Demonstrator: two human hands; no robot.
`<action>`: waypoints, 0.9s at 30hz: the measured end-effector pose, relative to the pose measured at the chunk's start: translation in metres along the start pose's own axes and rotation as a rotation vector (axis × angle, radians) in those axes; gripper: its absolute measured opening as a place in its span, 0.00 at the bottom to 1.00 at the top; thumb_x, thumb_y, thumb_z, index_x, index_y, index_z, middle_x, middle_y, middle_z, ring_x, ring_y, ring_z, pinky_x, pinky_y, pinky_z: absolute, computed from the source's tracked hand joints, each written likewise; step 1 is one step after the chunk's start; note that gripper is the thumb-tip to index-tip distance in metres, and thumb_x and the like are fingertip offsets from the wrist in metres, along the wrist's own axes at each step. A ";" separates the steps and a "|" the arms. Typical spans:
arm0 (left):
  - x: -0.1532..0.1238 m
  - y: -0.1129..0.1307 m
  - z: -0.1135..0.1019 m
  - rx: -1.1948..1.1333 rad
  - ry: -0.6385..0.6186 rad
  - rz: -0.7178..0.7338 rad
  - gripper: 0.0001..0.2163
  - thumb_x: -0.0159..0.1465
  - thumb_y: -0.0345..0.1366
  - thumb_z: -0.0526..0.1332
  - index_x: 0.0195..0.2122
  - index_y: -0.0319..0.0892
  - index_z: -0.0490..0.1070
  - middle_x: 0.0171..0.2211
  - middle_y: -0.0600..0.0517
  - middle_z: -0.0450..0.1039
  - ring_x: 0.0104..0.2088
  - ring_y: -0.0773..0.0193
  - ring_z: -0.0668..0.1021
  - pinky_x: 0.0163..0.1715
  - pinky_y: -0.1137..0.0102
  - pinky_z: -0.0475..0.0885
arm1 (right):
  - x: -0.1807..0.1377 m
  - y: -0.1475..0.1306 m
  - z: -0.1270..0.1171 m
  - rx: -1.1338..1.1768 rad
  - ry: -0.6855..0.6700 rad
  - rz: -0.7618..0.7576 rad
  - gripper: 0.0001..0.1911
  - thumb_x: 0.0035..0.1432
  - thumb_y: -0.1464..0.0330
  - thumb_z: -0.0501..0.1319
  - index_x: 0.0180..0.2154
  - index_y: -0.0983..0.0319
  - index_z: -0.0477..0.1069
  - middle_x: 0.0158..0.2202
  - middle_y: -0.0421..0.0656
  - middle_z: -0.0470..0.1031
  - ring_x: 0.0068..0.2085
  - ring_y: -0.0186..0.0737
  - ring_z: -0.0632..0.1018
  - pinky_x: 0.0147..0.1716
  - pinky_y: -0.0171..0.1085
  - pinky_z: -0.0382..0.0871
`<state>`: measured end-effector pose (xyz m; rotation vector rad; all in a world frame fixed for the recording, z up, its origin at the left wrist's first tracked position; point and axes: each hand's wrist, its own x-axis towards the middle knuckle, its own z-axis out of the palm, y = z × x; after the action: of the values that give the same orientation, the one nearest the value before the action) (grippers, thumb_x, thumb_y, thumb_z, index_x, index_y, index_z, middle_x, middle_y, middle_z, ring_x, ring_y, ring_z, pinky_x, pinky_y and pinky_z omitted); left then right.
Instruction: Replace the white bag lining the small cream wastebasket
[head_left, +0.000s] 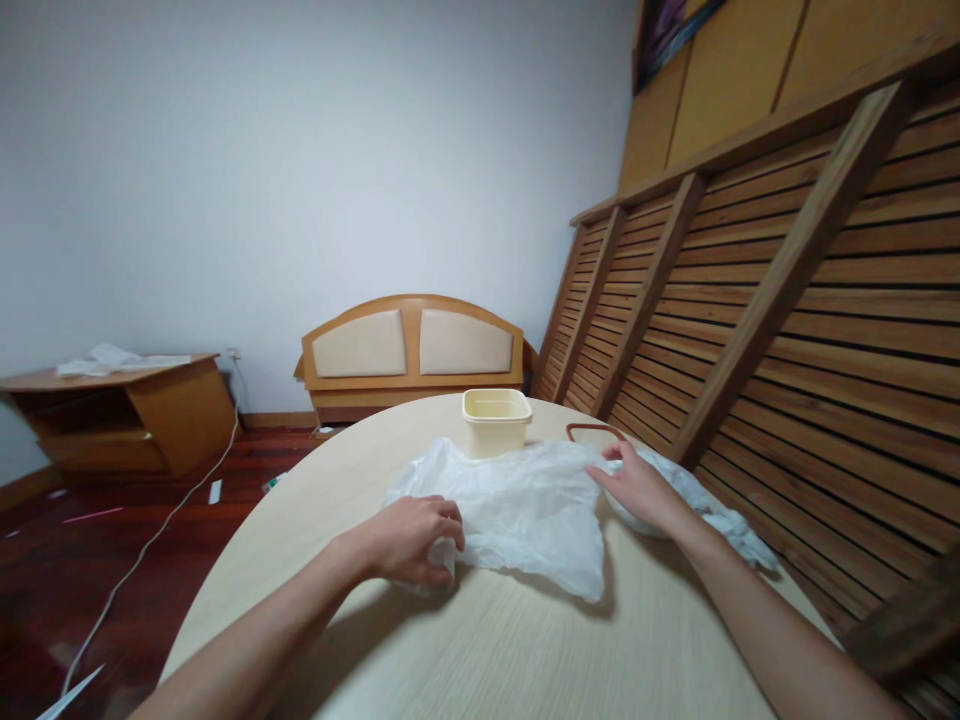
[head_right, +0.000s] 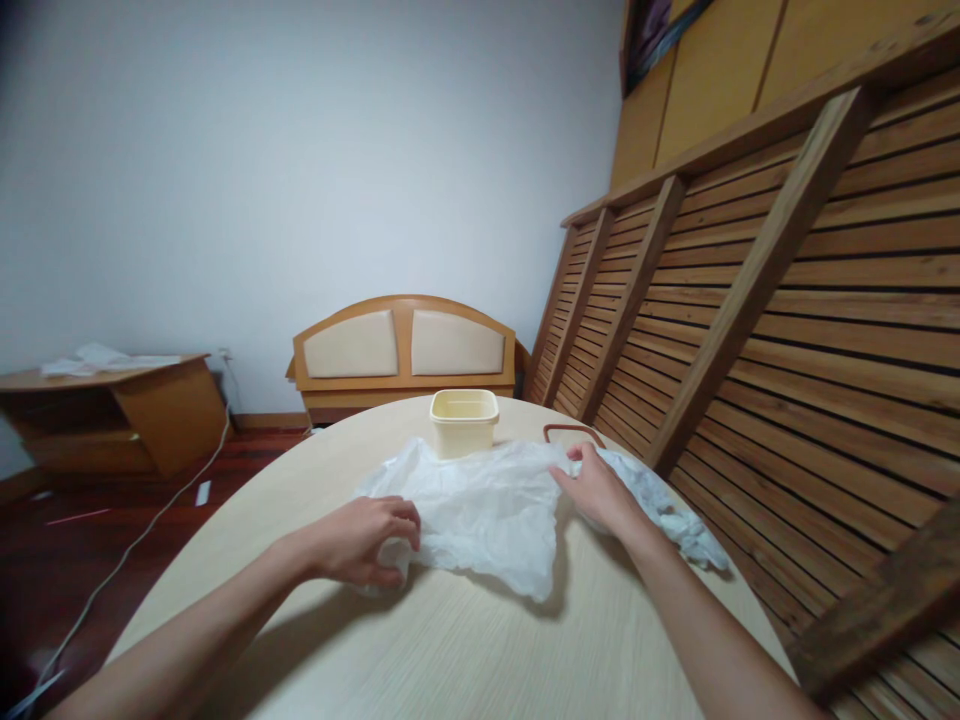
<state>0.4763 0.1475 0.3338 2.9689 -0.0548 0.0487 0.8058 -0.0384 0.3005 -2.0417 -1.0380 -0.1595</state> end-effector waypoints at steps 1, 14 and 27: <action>0.000 -0.003 0.001 -0.001 -0.004 -0.009 0.11 0.54 0.36 0.70 0.39 0.46 0.78 0.44 0.50 0.77 0.43 0.54 0.79 0.40 0.65 0.72 | -0.002 -0.005 -0.003 -0.083 0.034 -0.022 0.15 0.52 0.57 0.63 0.36 0.58 0.63 0.36 0.45 0.75 0.31 0.43 0.75 0.33 0.40 0.68; 0.003 -0.037 -0.005 -0.570 0.702 -0.337 0.13 0.61 0.46 0.61 0.31 0.39 0.74 0.31 0.49 0.74 0.34 0.62 0.74 0.30 0.74 0.69 | -0.049 -0.102 -0.024 -0.116 -0.556 -0.587 0.19 0.50 0.54 0.69 0.25 0.60 0.66 0.24 0.37 0.71 0.25 0.34 0.68 0.26 0.34 0.54; -0.005 -0.069 -0.006 -1.169 1.073 -0.622 0.15 0.44 0.43 0.68 0.28 0.39 0.70 0.22 0.56 0.69 0.20 0.68 0.69 0.22 0.73 0.64 | -0.052 -0.099 -0.012 -0.285 -0.450 -0.720 0.06 0.47 0.76 0.56 0.27 0.60 0.66 0.31 0.43 0.74 0.33 0.42 0.73 0.33 0.37 0.60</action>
<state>0.4739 0.2164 0.3282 1.4201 0.6851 1.0496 0.7036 -0.0469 0.3458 -1.8930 -2.1148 -0.2309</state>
